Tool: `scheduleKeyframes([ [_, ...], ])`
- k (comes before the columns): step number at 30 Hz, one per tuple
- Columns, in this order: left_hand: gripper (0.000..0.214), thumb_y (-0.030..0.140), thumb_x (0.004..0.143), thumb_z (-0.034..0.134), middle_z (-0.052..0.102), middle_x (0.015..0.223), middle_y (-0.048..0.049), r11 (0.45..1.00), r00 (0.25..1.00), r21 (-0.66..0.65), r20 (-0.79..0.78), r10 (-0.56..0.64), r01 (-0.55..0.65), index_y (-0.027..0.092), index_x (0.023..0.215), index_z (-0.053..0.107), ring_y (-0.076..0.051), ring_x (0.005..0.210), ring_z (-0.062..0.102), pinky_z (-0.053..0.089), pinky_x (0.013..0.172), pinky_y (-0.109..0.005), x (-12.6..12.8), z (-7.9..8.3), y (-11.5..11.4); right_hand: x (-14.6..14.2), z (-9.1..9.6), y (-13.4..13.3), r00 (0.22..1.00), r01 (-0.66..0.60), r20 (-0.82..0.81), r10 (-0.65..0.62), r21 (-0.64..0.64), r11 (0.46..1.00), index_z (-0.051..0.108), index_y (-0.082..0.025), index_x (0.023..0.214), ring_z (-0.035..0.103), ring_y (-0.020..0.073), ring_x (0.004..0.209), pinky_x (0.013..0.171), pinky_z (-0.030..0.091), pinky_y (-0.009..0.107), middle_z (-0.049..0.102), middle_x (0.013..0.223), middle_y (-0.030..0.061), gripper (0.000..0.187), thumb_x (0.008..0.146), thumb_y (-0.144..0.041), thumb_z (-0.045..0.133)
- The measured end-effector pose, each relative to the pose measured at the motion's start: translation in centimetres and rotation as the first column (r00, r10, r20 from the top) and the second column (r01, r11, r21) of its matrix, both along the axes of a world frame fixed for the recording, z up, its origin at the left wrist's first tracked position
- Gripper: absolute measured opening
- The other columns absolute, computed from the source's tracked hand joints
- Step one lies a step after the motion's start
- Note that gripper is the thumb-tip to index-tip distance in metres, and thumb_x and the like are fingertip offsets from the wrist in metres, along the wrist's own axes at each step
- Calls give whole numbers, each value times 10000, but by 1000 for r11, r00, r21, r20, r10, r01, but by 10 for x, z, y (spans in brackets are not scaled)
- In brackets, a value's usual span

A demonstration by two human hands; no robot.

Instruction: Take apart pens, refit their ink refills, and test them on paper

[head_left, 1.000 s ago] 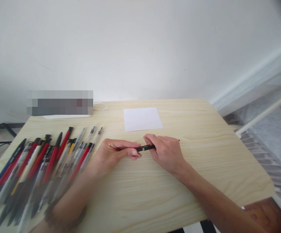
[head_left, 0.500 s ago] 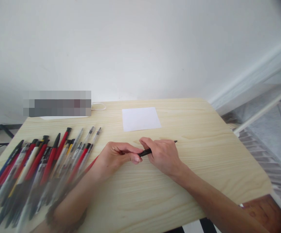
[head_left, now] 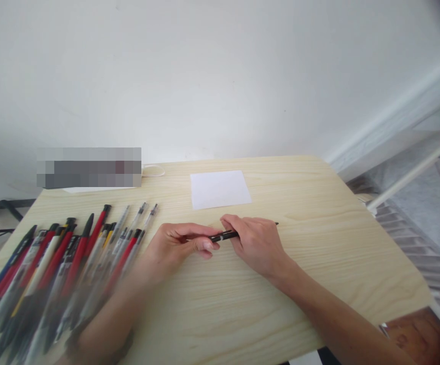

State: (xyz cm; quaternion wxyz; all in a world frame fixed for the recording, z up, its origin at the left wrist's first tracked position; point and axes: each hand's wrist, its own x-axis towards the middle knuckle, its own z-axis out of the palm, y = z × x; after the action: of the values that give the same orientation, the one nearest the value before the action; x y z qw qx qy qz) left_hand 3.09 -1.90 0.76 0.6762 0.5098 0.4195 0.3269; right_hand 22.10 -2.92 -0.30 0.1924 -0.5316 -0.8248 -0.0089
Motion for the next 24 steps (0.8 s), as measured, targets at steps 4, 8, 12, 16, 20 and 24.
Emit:
scheduleKeyframes([
  [4, 191, 207, 736, 677, 732, 799, -42, 1000, 1000, 15, -20, -5, 5, 184, 922, 712, -142, 682, 668, 557, 625, -222, 1, -2, -1, 0, 1, -1, 1000, 3, 4, -3, -16, 1000, 616, -191, 885, 592, 114, 558, 535, 272, 250, 669, 637, -9, 185, 881, -215, 432],
  [8, 164, 174, 692, 707, 727, 703, -25, 1000, 998, -14, -55, -21, 20, 171, 854, 727, -116, 613, 650, 535, 632, -193, 5, -1, -4, -2, -2, -5, 999, -25, 32, 26, -30, 999, 599, -200, 896, 583, 119, 532, 517, 241, 259, 654, 595, -22, 157, 863, -207, 446],
  [12, 103, 147, 636, 742, 714, 663, -4, 999, 997, -17, -64, -38, 37, 166, 736, 722, -99, 606, 629, 503, 604, -156, 6, 1, -3, -4, -3, -8, 998, -57, 7, 57, -52, 997, 587, -213, 863, 585, 123, 539, 522, 228, 264, 648, 588, -34, 137, 834, -226, 453],
  [16, 82, 177, 643, 745, 673, 581, 31, 1000, 998, 21, -71, 3, -2, 169, 692, 680, -75, 539, 599, 480, 554, -137, 1, -2, 1, -7, 1, -9, 997, -66, -45, 63, -61, 996, 579, -205, 893, 587, 152, 618, 557, 254, 275, 655, 675, -19, 191, 763, -312, 489],
  [20, 127, 239, 669, 732, 694, 628, 17, 992, 982, 70, -150, 112, -102, 182, 775, 692, -86, 536, 615, 491, 547, -151, -5, -7, 3, -7, 6, -8, 996, -69, -61, 65, -62, 996, 568, -183, 830, 552, 165, 658, 592, 273, 287, 619, 697, 5, 284, 756, -439, 471],
  [24, 129, 257, 678, 720, 719, 692, -5, 988, 972, 94, -187, 142, -126, 195, 791, 722, -107, 591, 638, 507, 586, -164, -4, -5, 3, -6, 8, -5, 998, -11, -68, 9, -15, 1000, 505, -174, 636, 499, 149, 617, 604, 267, 293, 554, 610, 12, 456, 758, -605, 425],
])
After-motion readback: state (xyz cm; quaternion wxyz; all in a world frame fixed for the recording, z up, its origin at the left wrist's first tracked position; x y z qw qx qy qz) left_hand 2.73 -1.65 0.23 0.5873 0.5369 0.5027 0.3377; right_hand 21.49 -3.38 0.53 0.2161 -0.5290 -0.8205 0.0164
